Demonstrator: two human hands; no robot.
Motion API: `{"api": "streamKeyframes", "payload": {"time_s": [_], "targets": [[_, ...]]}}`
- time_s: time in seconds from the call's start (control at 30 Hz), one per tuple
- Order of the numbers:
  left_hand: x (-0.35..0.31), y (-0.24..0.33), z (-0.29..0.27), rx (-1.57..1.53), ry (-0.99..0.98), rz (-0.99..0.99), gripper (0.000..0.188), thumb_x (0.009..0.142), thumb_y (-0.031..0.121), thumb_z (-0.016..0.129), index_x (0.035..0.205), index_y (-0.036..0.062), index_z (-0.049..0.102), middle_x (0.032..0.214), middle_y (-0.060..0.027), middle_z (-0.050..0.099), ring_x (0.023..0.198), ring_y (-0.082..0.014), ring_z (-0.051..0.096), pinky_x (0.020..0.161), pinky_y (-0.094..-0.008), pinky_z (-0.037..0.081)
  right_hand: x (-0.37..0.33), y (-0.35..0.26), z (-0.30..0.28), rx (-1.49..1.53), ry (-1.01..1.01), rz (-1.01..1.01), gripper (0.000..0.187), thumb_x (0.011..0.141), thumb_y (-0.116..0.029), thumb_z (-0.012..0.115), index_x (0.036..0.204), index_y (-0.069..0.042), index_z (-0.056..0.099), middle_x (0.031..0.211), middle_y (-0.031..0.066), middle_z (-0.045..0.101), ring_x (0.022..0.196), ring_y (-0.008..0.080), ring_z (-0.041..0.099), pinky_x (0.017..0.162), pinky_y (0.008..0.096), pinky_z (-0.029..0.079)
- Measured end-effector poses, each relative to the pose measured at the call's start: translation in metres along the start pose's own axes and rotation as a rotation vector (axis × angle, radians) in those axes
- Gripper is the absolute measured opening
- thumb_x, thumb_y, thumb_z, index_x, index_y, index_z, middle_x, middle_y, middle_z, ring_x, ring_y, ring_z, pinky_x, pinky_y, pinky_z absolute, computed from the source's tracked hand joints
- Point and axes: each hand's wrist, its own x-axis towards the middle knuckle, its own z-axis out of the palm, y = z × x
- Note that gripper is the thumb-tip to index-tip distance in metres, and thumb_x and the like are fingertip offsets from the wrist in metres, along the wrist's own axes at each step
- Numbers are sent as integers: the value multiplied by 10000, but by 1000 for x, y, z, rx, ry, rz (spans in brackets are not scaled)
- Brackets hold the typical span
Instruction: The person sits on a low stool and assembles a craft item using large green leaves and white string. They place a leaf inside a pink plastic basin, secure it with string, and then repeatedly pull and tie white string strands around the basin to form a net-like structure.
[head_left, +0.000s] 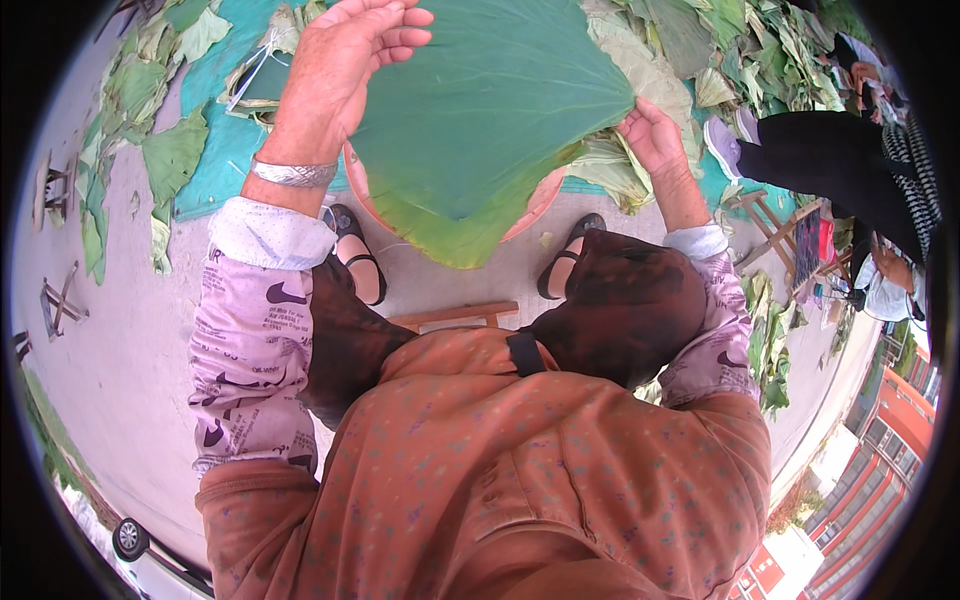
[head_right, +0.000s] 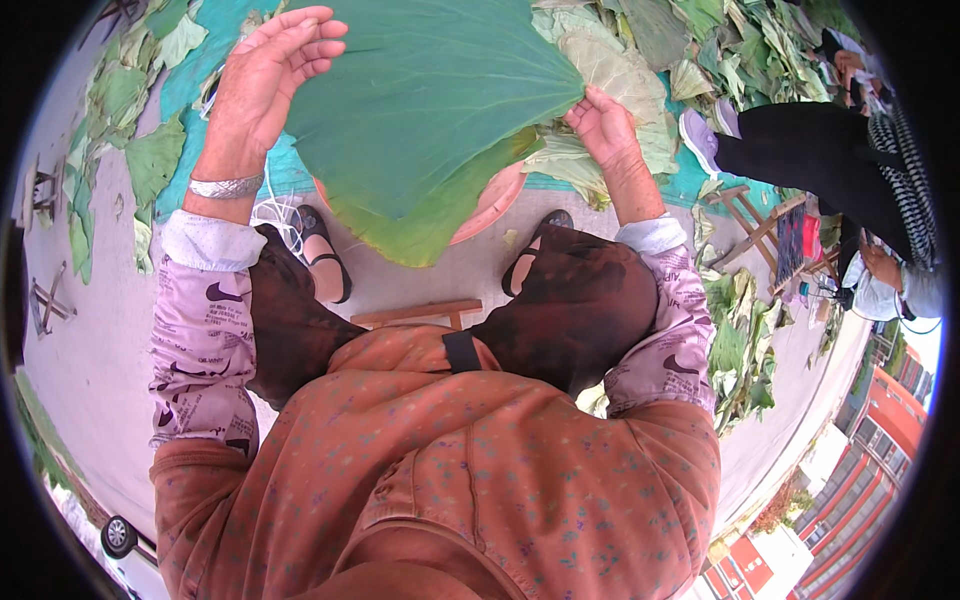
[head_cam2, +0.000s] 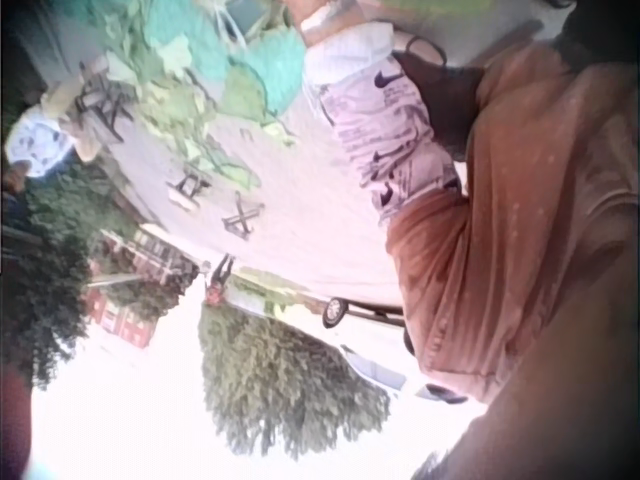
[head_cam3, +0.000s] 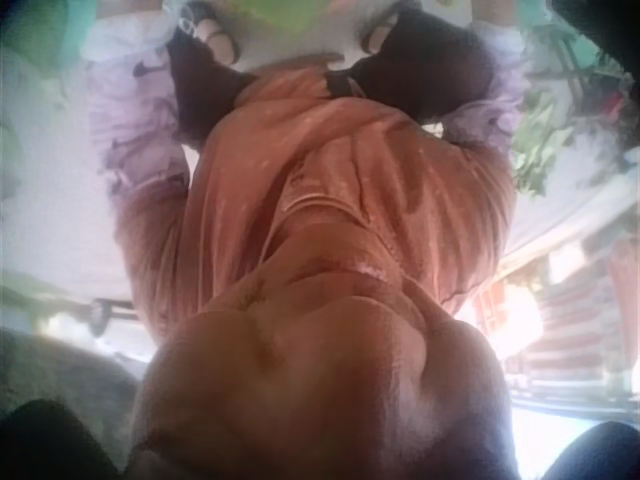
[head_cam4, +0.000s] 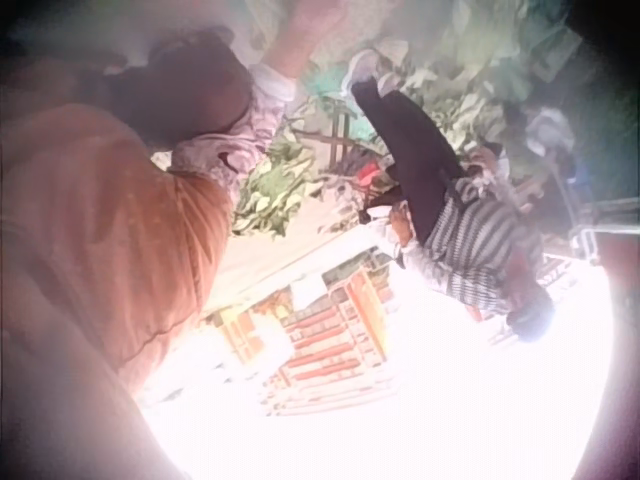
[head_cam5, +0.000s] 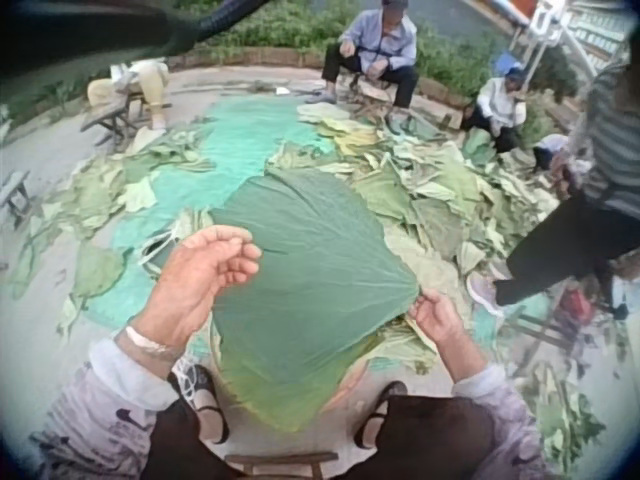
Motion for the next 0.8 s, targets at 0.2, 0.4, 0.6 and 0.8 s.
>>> {"api": "streamKeyframes", "payload": {"time_s": [0.2, 0.4, 0.6, 0.8], "targets": [[5, -6, -8, 38, 2, 1, 162, 856, 114, 491, 968, 13, 551, 853, -82, 613, 731, -135, 577, 668, -249, 465, -1, 47, -17, -280, 141, 194, 233, 903, -140, 370, 1049, -21, 507, 992, 104, 571, 879, 215, 557, 752, 334, 467], [-5, -6, -7, -30, 22, -17, 132, 853, 94, 499, 946, 14, 549, 828, -74, 610, 697, -130, 575, 639, -238, 468, -6, 47, -14, -1010, 184, 242, 319, 858, -204, 484, 1130, -37, 496, 954, 75, 593, 814, 171, 588, 677, 298, 480], [2, -19, -16, 0, 16, -48, 135, 846, 102, 505, 935, 11, 550, 824, -85, 608, 684, -137, 568, 637, -237, 463, 3, 20, -44, -1454, 68, -110, 366, 785, -272, 588, 1043, -14, 553, 825, 140, 629, 709, 177, 595, 654, 289, 481], [8, -13, -20, 121, -39, -27, 137, 842, 104, 501, 913, 1, 558, 807, -87, 606, 664, -136, 564, 613, -238, 459, -32, -14, 65, -1513, -379, 55, 313, 844, -232, 523, 1089, -38, 524, 915, 63, 585, 791, 142, 556, 707, 279, 459]]}}
